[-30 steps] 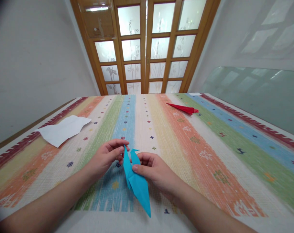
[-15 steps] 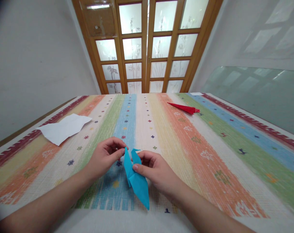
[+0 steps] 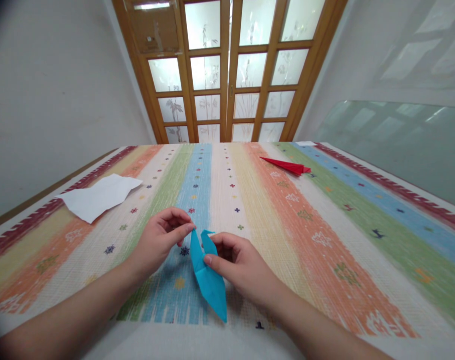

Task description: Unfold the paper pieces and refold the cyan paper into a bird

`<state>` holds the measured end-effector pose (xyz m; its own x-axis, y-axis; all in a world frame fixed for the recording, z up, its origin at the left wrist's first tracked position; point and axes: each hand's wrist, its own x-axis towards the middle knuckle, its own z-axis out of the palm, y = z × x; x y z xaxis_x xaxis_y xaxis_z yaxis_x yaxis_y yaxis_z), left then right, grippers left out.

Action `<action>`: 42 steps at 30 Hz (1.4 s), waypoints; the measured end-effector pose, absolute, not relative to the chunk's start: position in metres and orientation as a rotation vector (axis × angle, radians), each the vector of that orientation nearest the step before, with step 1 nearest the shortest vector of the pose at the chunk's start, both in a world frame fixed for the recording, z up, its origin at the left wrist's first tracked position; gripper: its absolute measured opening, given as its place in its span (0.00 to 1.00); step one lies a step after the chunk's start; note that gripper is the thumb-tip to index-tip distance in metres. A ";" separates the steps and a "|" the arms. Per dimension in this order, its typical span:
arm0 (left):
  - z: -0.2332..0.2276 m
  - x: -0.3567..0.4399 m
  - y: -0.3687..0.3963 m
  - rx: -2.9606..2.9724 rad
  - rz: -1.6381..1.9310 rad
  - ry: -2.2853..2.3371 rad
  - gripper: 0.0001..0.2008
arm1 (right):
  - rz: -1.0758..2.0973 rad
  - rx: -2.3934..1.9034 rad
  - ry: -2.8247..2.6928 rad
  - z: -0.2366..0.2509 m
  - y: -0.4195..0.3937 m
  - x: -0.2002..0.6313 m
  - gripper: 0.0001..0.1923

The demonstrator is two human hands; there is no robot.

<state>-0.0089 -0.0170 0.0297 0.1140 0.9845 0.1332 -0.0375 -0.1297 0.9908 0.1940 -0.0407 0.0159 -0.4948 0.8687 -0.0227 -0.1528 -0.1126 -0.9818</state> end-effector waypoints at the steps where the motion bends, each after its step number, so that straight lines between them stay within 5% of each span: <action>1: 0.030 -0.009 -0.017 1.334 1.250 1.045 0.10 | 1.720 -0.831 -1.401 0.016 -0.040 0.194 0.12; 13: 0.029 -0.004 -0.014 1.210 1.183 1.060 0.15 | 1.520 -0.921 -1.351 0.010 -0.033 0.200 0.10; 19: 0.020 0.003 -0.021 1.483 0.846 1.052 0.13 | 1.276 -0.984 -1.193 0.010 -0.031 0.203 0.12; 27: 0.020 0.011 -0.032 1.599 0.616 1.011 0.15 | 1.333 -1.003 -1.293 0.017 -0.036 0.199 0.14; 42: 0.016 -0.003 -0.016 1.072 1.010 0.808 0.17 | 1.386 -1.030 -1.078 0.013 -0.025 0.207 0.16</action>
